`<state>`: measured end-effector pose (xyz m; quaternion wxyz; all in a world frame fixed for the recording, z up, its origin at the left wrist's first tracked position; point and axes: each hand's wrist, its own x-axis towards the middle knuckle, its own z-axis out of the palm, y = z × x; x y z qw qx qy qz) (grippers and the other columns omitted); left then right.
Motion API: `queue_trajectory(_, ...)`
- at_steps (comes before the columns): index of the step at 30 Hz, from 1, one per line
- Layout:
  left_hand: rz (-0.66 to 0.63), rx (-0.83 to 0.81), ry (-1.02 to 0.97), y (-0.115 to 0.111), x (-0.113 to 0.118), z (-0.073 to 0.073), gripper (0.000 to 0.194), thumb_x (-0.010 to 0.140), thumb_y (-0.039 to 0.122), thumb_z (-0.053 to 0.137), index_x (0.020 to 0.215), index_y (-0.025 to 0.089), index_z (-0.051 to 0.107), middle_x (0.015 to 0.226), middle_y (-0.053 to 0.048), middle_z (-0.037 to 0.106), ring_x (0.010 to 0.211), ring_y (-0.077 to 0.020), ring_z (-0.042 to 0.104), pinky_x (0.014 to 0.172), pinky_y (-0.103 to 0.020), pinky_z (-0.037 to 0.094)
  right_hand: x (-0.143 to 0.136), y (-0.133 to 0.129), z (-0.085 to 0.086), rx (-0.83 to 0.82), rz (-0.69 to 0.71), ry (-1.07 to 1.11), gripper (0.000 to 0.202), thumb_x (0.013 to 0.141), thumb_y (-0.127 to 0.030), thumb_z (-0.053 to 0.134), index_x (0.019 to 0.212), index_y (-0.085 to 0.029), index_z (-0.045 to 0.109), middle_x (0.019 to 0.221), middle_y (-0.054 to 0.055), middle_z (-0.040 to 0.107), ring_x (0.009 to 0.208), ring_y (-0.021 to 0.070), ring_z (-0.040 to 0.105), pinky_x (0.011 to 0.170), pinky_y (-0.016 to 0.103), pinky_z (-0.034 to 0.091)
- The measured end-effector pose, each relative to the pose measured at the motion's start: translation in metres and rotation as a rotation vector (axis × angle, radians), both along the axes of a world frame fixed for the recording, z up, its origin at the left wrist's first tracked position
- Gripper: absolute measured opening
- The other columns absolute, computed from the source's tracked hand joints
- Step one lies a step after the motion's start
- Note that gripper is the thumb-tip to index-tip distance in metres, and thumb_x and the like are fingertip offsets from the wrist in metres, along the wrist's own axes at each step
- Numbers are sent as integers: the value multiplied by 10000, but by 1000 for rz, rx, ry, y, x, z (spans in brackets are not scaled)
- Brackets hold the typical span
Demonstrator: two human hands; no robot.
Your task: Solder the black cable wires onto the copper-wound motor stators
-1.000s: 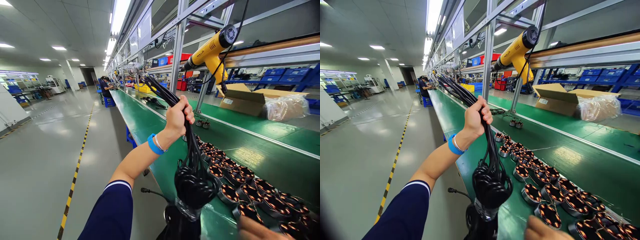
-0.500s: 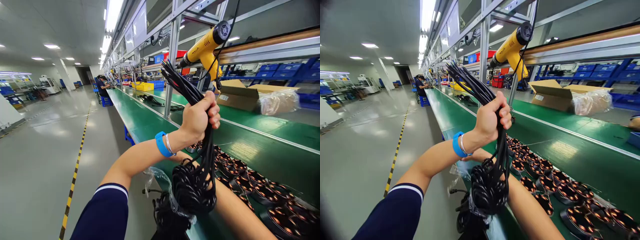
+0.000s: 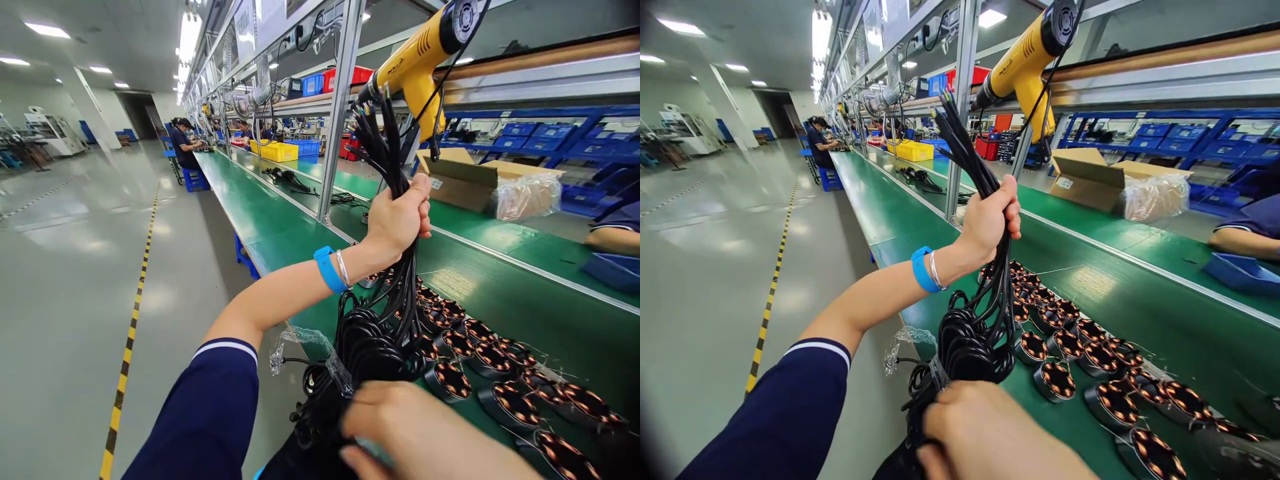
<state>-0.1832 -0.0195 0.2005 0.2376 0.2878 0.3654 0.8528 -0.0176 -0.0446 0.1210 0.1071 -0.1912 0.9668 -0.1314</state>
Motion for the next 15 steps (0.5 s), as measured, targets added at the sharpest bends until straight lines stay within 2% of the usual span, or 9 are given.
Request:
queue_trajectory(2, -3, -16, 26, 2, 6, 0, 388, 947, 297, 561, 607, 162, 433, 465, 92, 414, 350, -28, 412, 391, -142, 352, -22, -36, -13, 113, 67, 117, 170, 867, -235, 566, 959, -145, 677, 995, 127, 711, 946, 271, 649, 810, 369, 499)
queue_trajectory(4, 6, -18, 58, 1, 8, 1, 382, 935, 332, 576, 618, 167, 441, 472, 93, 418, 358, -32, 421, 398, -150, 362, -56, -55, -28, 354, -41, 126, 269, 811, -128, 599, 1055, -28, 652, 1148, 278, 646, 1140, 405, 572, 955, 559, 419)
queue_trajectory(5, 19, -16, 75, -1, 8, 1, 380, 933, 346, 576, 623, 170, 444, 476, 93, 417, 362, -34, 422, 401, -156, 367, -72, -59, -34, 367, -70, 127, 248, 793, -75, 588, 1022, -6, 654, 1110, 306, 650, 1118, 437, 580, 934, 615, 406)
queue_trajectory(7, 62, -22, 99, -7, 3, 2, 380, 933, 369, 568, 630, 177, 442, 483, 95, 411, 368, -36, 417, 404, -165, 376, -95, -61, -40, 336, -64, 127, 187, 792, -32, 557, 943, -48, 665, 984, 248, 701, 1011, 393, 643, 893, 573, 446)
queue_trajectory(9, 114, -26, 107, -16, -7, 2, 377, 933, 383, 564, 642, 184, 430, 493, 99, 403, 372, -36, 412, 406, -169, 383, -99, -61, -37, 254, -5, 154, 182, 815, -29, 515, 920, -92, 650, 899, 174, 720, 916, 314, 682, 820, 438, 495)
queue_trajectory(11, 159, -27, 82, -32, -19, 2, 370, 929, 391, 569, 657, 191, 416, 491, 104, 391, 364, -35, 402, 396, -170, 376, -84, -63, -30, 179, 48, 182, 205, 816, -40, 509, 971, -123, 614, 899, 119, 720, 843, 247, 695, 705, 312, 492)
queue_trajectory(13, 192, -46, 38, -55, -34, 2, 371, 933, 386, 562, 659, 194, 402, 469, 108, 368, 341, -35, 371, 370, -168, 340, -57, -61, -24, 60, 77, 188, 234, 782, -70, 554, 993, -169, 575, 898, 50, 716, 741, 187, 688, 577, 238, 437)
queue_trajectory(15, 226, -96, 3, -85, -52, 5, 368, 951, 357, 532, 650, 192, 399, 438, 109, 338, 316, -34, 324, 344, -168, 284, -25, -46, -26, -163, 60, 170, 208, 758, -98, 599, 926, -214, 562, 845, -17, 704, 663, 139, 659, 510, 208, 376)
